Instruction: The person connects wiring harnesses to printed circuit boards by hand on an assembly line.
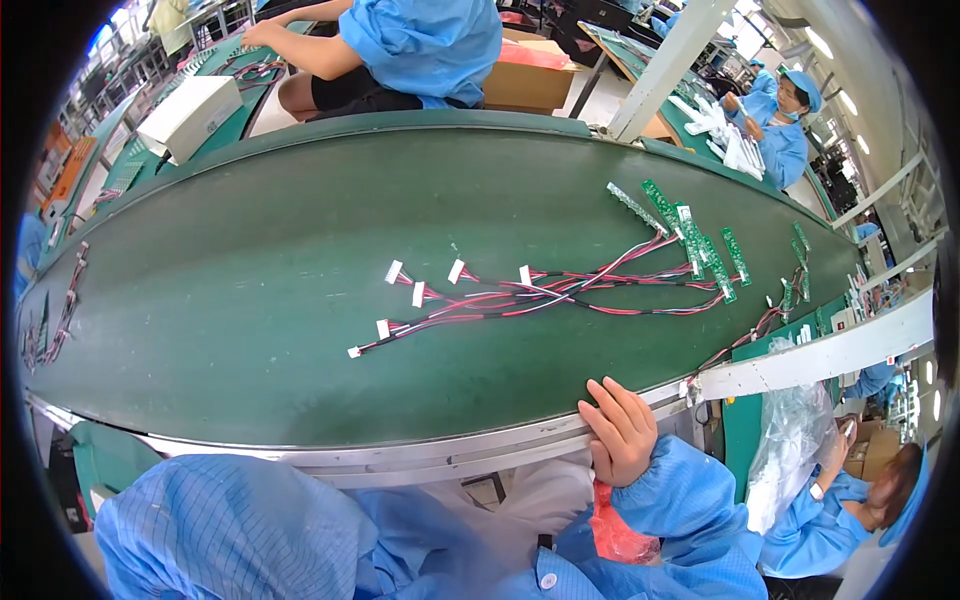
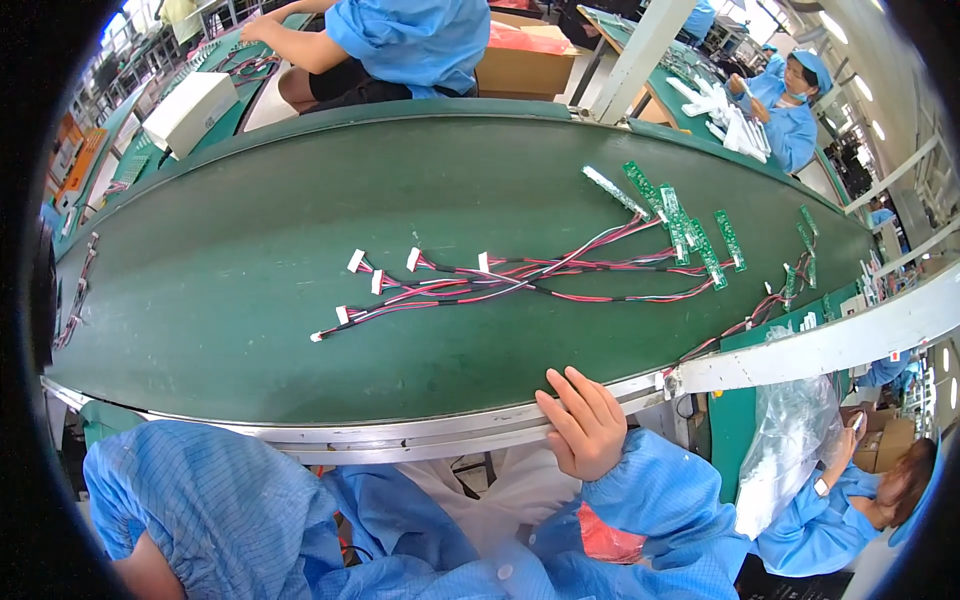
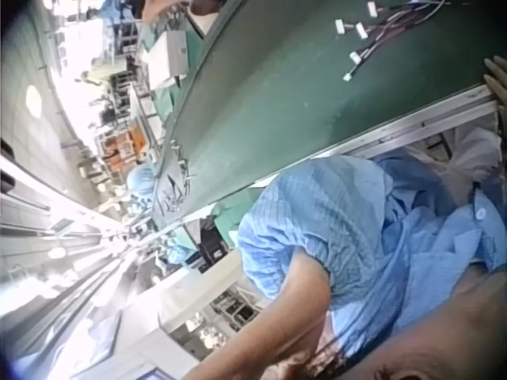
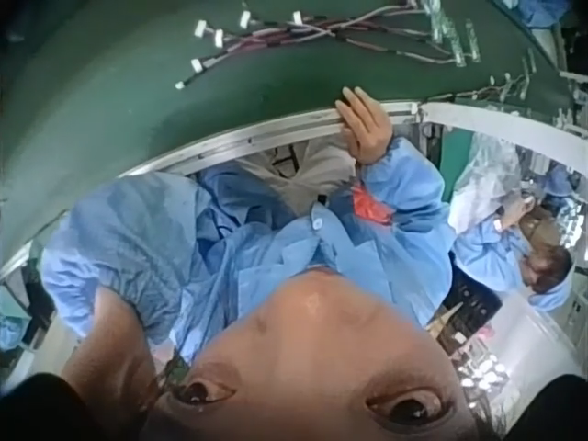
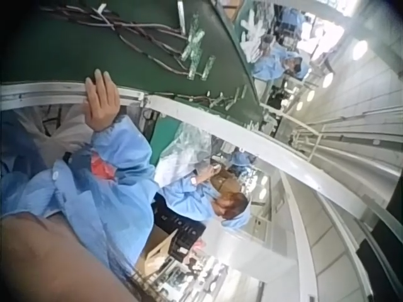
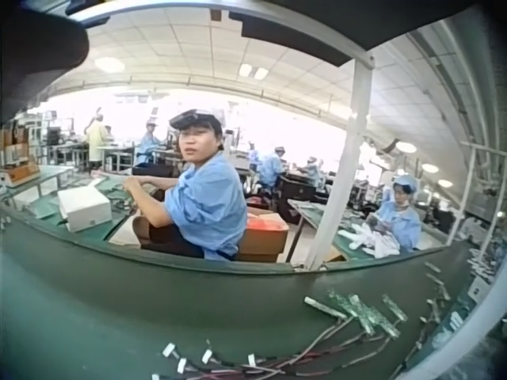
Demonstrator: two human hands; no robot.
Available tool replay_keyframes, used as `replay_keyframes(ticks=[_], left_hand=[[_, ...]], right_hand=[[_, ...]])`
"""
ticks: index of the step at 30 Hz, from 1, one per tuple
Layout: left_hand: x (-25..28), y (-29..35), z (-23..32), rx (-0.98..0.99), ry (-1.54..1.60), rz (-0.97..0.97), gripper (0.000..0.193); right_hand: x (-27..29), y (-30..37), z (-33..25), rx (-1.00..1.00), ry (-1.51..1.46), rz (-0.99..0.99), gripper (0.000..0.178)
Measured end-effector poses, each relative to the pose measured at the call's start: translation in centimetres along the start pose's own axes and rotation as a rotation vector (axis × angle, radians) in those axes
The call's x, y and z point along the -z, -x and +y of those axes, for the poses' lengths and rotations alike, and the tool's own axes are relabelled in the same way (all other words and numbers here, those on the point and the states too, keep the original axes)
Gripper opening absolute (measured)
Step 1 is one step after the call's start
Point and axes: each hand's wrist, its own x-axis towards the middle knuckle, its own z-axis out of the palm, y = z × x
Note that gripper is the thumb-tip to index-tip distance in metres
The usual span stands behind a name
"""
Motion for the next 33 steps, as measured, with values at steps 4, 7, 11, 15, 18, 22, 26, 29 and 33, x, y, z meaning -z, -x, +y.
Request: replay_keyframes(ticks=[4,7,11,15,18,22,26,29,33], left_hand=[[0.0,0.0,0.0,-0.019,0.003,0.007,0.047],[0.0,-0.1,0.2,-0.027,-0.001,0.009,0.047],[0.0,-0.1,-0.1,-0.051,0.009,0.023,0.046],[0.0,0.0,-0.4,-0.077,0.028,0.035,0.045],[0.0,-0.6,0.1,-0.102,0.035,0.027,0.045],[0.1,-1.9,0.8,-0.199,0.077,0.011,0.044],[0.9,-3.0,1.7,-0.279,0.067,-0.007,0.043],[2.5,-3.7,2.9,-0.260,-0.034,-0.047,0.043],[3.1,-5.1,6.6,-0.153,-0.279,-0.150,0.042]], right_hand=[[-0.2,-0.3,-0.2,0.003,0.005,-0.011,0.036],[-0.1,-0.3,0.0,-0.001,0.005,0.010,0.036],[-0.4,-0.4,0.1,0.001,0.014,0.017,0.036],[-0.7,-0.7,0.0,-0.003,0.002,0.016,0.036],[-0.6,-0.9,-0.5,0.005,-0.003,0.033,0.035],[-0.3,-0.2,-1.4,-0.002,0.015,0.030,0.035],[-1.2,-0.3,-1.8,0.006,-0.001,0.013,0.035],[-2.1,-0.1,-1.0,0.009,-0.008,0.017,0.035],[0.3,-1.1,-0.7,0.013,0.074,-0.027,0.037]])
